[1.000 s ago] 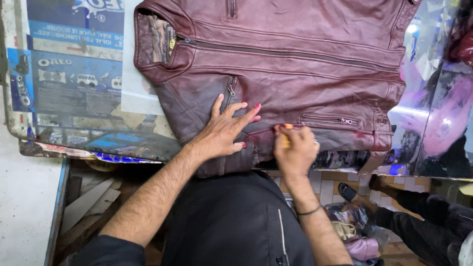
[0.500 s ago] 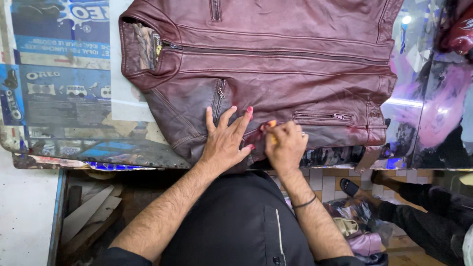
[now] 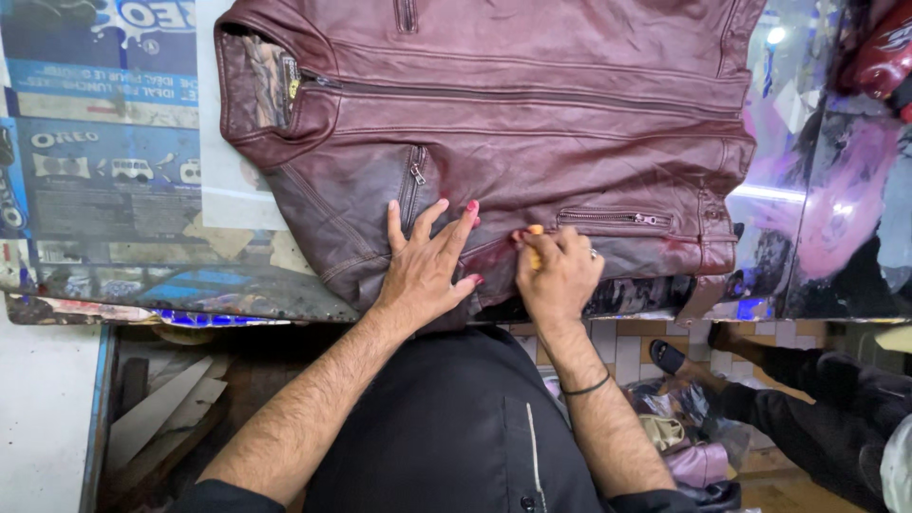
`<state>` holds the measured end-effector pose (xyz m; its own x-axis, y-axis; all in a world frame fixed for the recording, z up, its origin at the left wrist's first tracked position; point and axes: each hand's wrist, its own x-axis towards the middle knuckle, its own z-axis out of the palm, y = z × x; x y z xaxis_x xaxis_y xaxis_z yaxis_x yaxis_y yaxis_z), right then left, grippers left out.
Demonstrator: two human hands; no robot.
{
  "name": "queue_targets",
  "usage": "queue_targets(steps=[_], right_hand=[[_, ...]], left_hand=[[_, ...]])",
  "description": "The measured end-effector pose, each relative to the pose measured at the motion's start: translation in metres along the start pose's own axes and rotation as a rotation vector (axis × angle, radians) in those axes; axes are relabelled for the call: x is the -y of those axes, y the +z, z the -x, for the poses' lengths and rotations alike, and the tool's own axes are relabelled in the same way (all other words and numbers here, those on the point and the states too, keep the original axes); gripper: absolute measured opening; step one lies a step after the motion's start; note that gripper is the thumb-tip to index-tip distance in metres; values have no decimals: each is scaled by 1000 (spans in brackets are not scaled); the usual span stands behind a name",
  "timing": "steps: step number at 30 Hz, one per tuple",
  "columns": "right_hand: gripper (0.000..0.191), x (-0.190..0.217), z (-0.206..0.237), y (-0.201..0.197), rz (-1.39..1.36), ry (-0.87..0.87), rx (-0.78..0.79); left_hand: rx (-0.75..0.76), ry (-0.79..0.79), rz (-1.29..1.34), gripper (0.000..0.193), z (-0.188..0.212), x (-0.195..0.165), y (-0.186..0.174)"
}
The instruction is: The person applies dark red dye to the faded lower panels of a maroon leather jacket laid on a work table, rubbing the dye in with a sponge. They work section by section along the front and sides, occasionally repositioning the jacket and dipping the sponge toward a dye bottle on the table.
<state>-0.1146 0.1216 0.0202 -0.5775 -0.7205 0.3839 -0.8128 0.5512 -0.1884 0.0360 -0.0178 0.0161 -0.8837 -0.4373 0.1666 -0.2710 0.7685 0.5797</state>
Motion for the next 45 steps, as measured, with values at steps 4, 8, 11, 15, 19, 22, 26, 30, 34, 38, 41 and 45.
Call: queue_targets(steps=[4,8,11,15,19,22,26,30,34,38,41,45], right_hand=[[10,-7,5,-1,-20,-7,7],[12,-11,5,2,-11,-6,1],[8,-13,4,4,92,82,-50],[10,-15,5,2,-21,-13,-16],[9,-13,5,1,47,57,-20],[11,-14,5,0,17,36,-41],[13,-20,6,-4,-55,36,-8],[13,-29,9,-7,-3,74,-24],[11,-31,9,-7,-25,36,-43],[12,-20,10,-4,-57,23,-93],[12,-12,10,1,-153,-54,21],[12,-16,8,8,-70,52,-68]], left_hand=[[4,-2,10,114,-1,0,-1],[26,-22,4,114,-1,0,-1],[44,-33,3,114,-1,0,-1],[8,-3,10,114,-1,0,-1],[26,-14,10,114,-1,-1,-2],[57,-41,32,115,-2,-1,-5],[67,-39,38,115,-3,-4,-9],[86,-32,3,115,2,-6,-12],[118,-47,45,116,0,-6,-14],[81,-28,71,116,0,-4,-14],[113,-52,64,116,0,-4,-15],[132,-65,61,116,0,-4,-14]])
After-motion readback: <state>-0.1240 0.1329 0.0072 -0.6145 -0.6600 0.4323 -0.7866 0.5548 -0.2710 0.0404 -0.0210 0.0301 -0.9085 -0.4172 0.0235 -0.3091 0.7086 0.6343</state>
